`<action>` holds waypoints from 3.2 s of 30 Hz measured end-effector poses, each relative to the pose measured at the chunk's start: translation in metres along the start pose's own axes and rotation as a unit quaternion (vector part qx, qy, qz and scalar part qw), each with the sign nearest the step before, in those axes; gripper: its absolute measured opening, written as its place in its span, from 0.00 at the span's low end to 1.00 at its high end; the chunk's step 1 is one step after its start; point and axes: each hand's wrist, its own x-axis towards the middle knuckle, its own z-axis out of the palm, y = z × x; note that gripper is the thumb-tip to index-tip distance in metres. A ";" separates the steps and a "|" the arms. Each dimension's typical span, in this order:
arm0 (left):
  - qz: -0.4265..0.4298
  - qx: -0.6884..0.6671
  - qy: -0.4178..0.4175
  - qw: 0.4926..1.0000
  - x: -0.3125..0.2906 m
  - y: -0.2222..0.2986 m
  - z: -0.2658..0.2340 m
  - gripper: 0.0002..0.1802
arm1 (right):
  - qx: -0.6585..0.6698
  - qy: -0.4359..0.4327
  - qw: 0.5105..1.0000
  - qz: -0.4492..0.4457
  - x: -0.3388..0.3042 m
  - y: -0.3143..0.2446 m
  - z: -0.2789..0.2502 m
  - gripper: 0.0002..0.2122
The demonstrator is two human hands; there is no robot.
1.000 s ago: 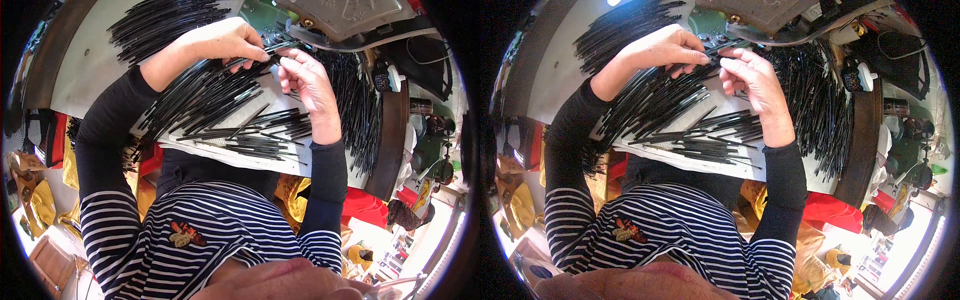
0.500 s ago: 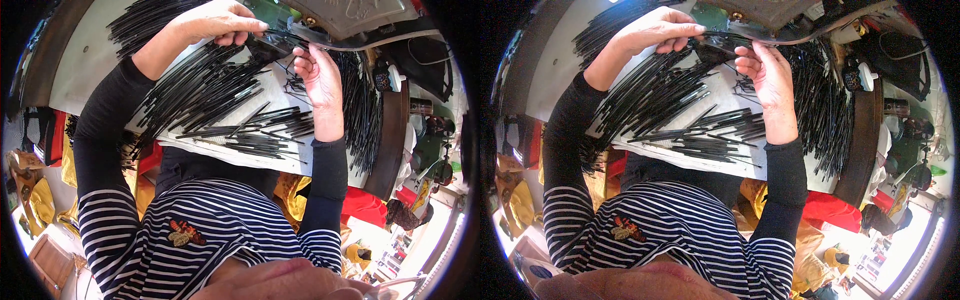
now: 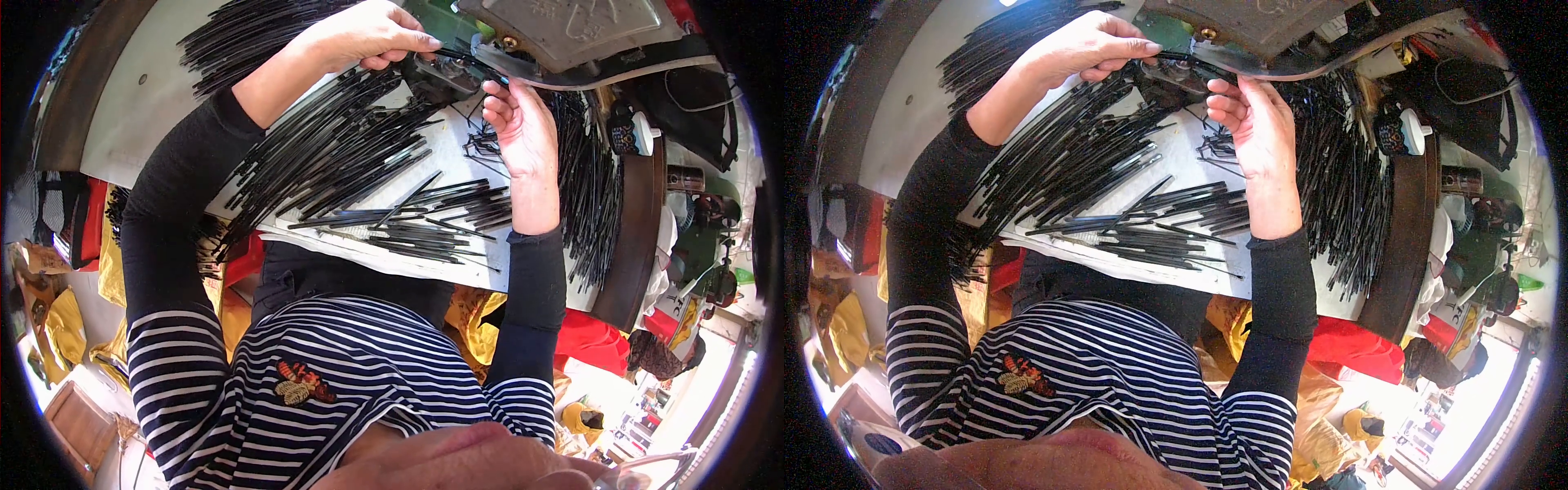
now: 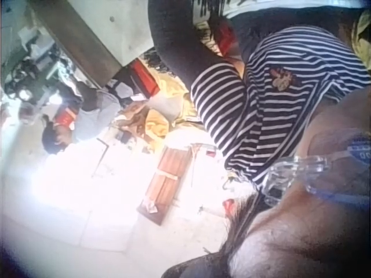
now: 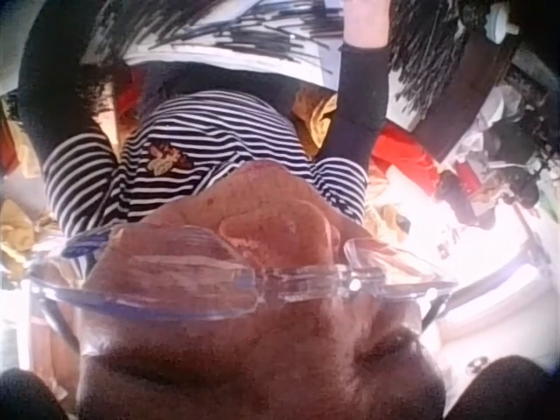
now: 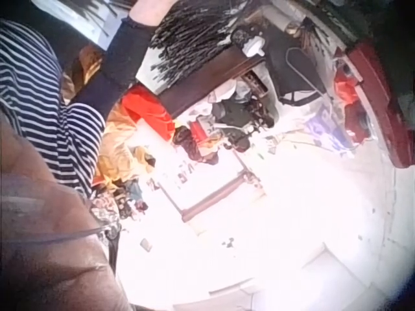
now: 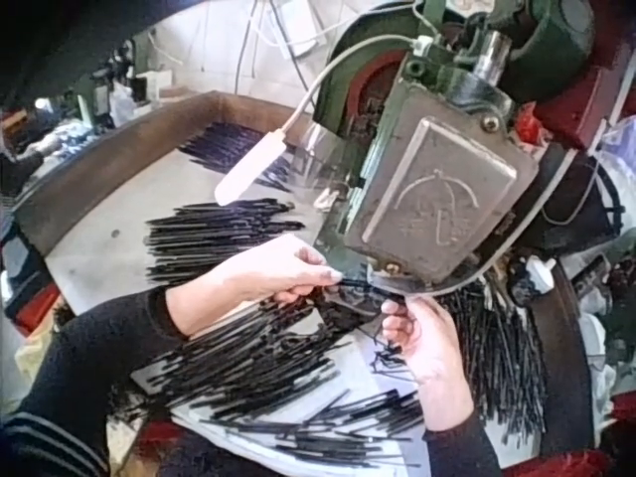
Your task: The person assembles umbrella ribs by picking up metal rods, joining them together using a machine, and placing the assembled pieces onto a stack.
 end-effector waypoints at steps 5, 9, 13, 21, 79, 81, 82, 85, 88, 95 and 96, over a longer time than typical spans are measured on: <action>-0.007 -0.009 -0.020 1.000 -0.001 0.014 -0.005 0.16 | 0.014 -0.005 1.000 0.008 0.005 0.003 -0.008 0.11; -0.024 -0.097 -0.044 0.994 -0.001 0.014 -0.006 0.15 | 0.031 0.004 1.000 0.006 0.006 0.004 -0.008 0.10; 0.002 -0.041 -0.087 0.995 -0.008 0.026 -0.012 0.14 | -0.019 0.034 0.996 -0.086 -0.001 -0.003 -0.002 0.11; -0.005 0.085 -0.191 0.978 -0.009 0.007 0.006 0.17 | -0.540 -0.095 0.823 -0.146 -0.033 0.000 0.052 0.10; 0.058 -0.095 -0.083 0.990 -0.013 0.012 0.014 0.21 | -0.238 -0.136 0.959 0.077 -0.036 0.004 0.051 0.16; 0.061 -0.088 -0.079 0.991 -0.012 0.015 0.016 0.20 | -0.229 -0.125 0.962 0.074 -0.036 0.005 0.052 0.16; 0.064 -0.081 -0.074 0.992 -0.011 0.016 0.017 0.19 | -0.220 -0.115 0.966 0.072 -0.036 0.005 0.052 0.15; 0.068 -0.081 -0.076 0.992 -0.007 0.015 0.018 0.18 | -0.212 -0.114 0.968 0.068 -0.034 0.005 0.051 0.15; 0.056 -0.078 -0.072 0.993 -0.006 0.016 0.018 0.18 | -0.208 -0.125 0.968 0.068 -0.031 0.006 0.048 0.14; 0.057 -0.072 -0.058 0.994 -0.005 0.016 0.016 0.19 | -0.202 -0.123 0.968 0.082 -0.030 0.007 0.046 0.14; 0.036 -0.068 -0.056 0.995 -0.005 0.015 0.016 0.19 | -0.187 -0.116 0.972 0.087 -0.030 0.008 0.047 0.14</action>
